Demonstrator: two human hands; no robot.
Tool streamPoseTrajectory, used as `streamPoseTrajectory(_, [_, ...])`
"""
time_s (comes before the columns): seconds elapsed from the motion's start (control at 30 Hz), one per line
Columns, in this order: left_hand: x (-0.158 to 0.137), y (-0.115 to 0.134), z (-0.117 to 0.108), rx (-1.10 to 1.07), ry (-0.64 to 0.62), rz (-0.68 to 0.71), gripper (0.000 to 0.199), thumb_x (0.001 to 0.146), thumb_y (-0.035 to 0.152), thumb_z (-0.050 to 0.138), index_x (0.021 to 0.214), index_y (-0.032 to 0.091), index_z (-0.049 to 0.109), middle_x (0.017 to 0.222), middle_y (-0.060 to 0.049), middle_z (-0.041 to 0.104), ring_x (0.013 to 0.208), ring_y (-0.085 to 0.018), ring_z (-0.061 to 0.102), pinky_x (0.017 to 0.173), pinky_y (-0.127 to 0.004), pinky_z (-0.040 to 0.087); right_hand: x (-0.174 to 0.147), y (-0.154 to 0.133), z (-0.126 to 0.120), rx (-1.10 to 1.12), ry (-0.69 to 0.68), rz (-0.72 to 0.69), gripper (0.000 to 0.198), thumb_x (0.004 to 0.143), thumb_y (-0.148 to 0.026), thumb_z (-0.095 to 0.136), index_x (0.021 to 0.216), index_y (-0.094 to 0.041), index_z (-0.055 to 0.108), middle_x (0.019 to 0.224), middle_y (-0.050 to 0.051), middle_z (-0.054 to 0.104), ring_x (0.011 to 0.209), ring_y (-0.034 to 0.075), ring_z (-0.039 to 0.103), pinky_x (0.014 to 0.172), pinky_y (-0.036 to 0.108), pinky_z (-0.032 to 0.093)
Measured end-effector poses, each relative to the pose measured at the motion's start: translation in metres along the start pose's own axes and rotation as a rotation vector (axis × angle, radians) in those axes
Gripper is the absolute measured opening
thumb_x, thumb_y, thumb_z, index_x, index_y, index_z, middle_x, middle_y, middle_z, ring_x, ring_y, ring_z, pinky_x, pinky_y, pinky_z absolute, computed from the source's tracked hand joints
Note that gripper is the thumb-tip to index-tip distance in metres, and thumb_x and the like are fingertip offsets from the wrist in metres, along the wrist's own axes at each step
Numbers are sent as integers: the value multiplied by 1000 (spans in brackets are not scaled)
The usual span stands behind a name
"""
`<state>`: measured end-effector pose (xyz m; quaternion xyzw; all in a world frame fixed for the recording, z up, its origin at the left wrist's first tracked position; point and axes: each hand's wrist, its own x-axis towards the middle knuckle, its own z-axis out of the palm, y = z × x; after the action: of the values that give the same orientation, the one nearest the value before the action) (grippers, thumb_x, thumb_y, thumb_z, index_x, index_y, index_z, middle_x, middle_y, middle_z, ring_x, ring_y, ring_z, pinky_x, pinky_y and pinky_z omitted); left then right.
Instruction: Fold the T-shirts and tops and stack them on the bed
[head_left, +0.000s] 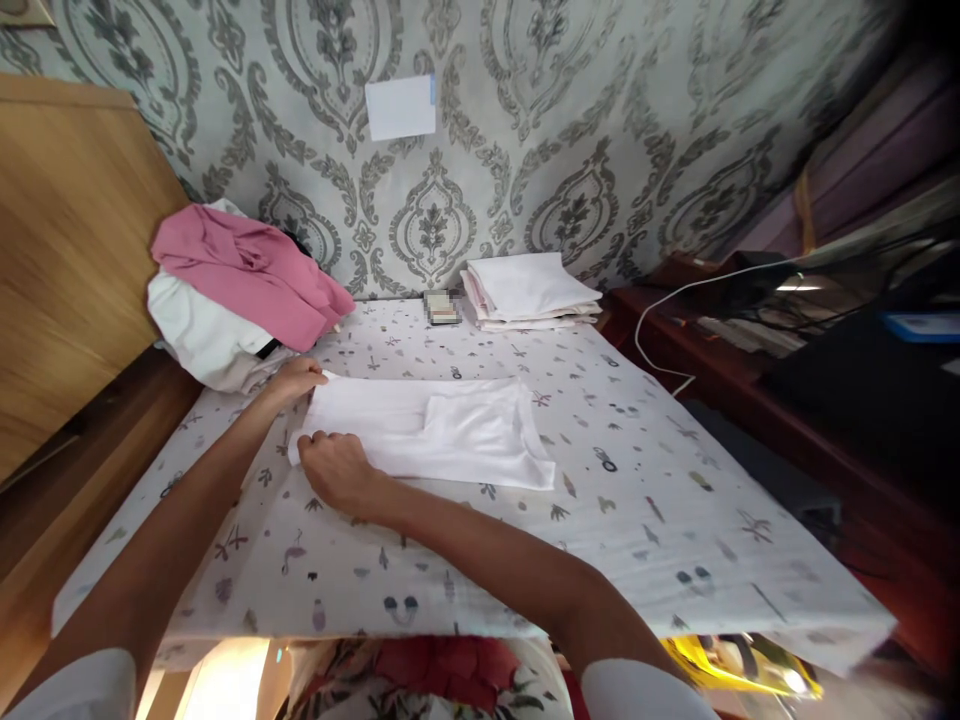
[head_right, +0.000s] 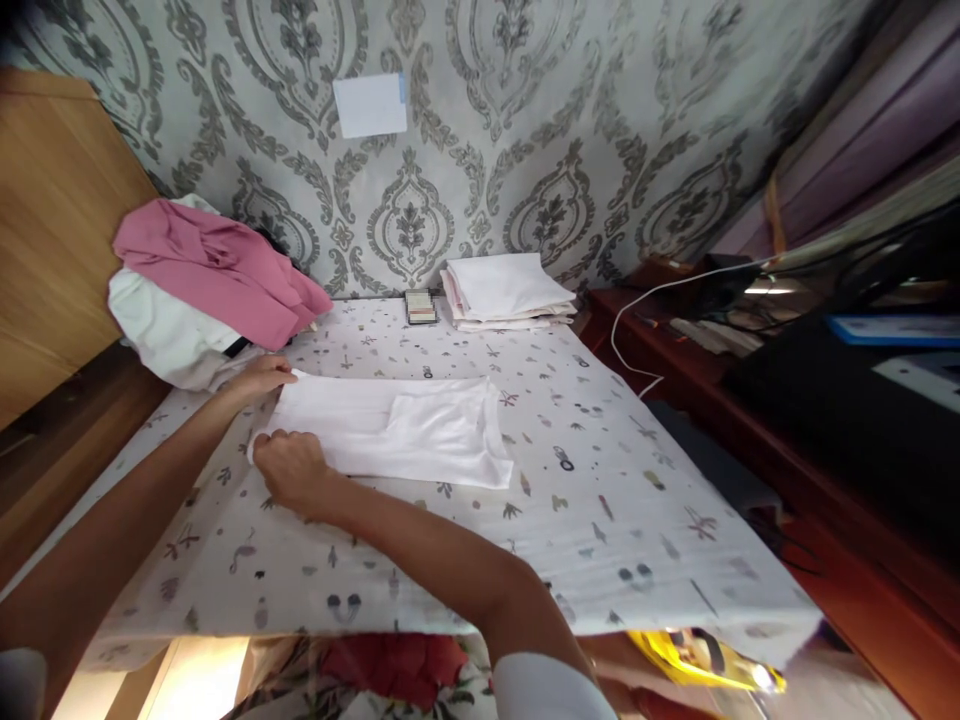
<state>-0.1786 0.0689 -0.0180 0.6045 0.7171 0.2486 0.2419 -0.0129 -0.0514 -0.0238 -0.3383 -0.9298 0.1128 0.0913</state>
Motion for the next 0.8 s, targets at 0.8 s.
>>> streamPoseTrajectory(0.8, [-30,108,96,-274,-189,73,15,92,31,50,84,19,52,78,-3,64,65,-13,64,61,-25,54,-114,72,-28,1820,182,766,15,95,-14,52,80,-15,53,70,8,71,63,17,74,60,24,60])
